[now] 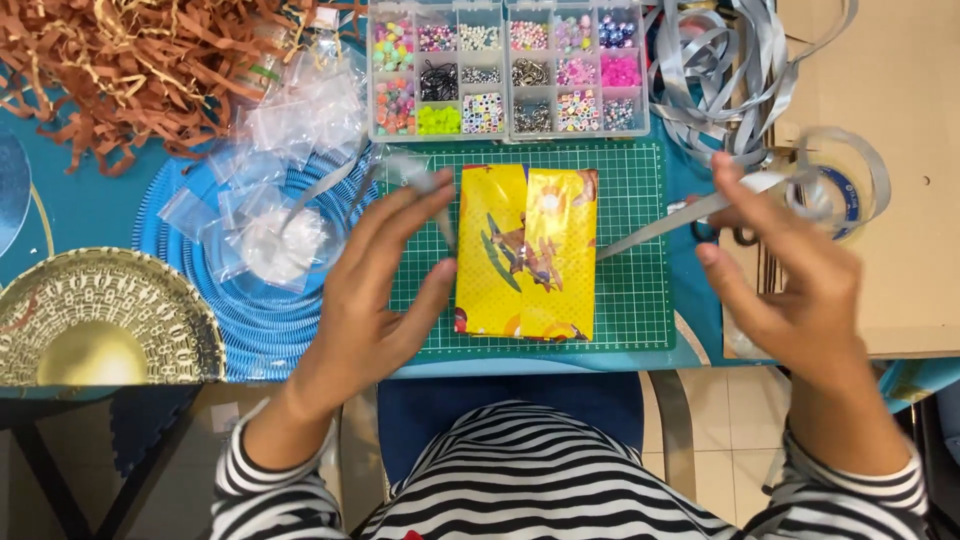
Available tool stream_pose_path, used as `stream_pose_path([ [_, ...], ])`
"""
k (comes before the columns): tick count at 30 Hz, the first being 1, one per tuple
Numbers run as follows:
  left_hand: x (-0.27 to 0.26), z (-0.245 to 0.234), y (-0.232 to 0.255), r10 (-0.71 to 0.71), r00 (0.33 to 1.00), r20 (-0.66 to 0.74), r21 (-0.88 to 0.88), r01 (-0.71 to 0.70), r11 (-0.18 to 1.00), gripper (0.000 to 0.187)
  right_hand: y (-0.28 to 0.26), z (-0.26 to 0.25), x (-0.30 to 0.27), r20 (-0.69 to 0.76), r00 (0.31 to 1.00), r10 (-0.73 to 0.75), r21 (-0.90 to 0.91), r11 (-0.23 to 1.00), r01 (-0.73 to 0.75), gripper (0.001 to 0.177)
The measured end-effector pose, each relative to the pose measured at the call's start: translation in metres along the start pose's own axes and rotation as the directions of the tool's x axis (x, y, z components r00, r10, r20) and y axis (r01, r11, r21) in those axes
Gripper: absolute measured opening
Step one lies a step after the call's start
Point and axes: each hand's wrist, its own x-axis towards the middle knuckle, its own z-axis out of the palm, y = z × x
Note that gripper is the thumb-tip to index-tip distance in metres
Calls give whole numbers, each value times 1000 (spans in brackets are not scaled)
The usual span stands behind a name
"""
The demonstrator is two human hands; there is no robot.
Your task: Tying a decorative silver ribbon around a small yellow gift box on a craft table.
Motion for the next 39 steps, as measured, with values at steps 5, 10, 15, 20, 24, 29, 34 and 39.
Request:
stream_pose_path([
  [5,49,-14,25,97,984,146,-23,-95,995,40,-28,-31,45,45,982,-184,41,982,183,51],
  [10,84,-13,54,184,950,251,-89,-166,982,42,-85,-54,90,189,971,-149,-11,988,153,50],
  [15,121,-10,75,322,929,182,-188,-289,939,24,-88,-43,110,102,942,-319,11,948,319,47],
  [20,138,-2,65,339,933,123,-123,-325,938,17,-80,-34,131,95,946,-310,-28,949,314,32],
  [24,140,-9,66,329,938,114,-211,-300,930,13,-56,-33,136,104,953,-286,95,956,276,34],
  [29,135,-7,57,211,965,154,-374,-141,917,3,-42,-33,130,116,985,-124,306,948,84,12],
  [34,128,-9,50,212,960,183,-531,-85,843,14,-40,-58,116,156,959,-236,-57,967,247,26],
  [39,107,-20,15,245,964,100,-447,-176,877,16,-29,-71,57,123,951,-284,-279,909,308,21],
])
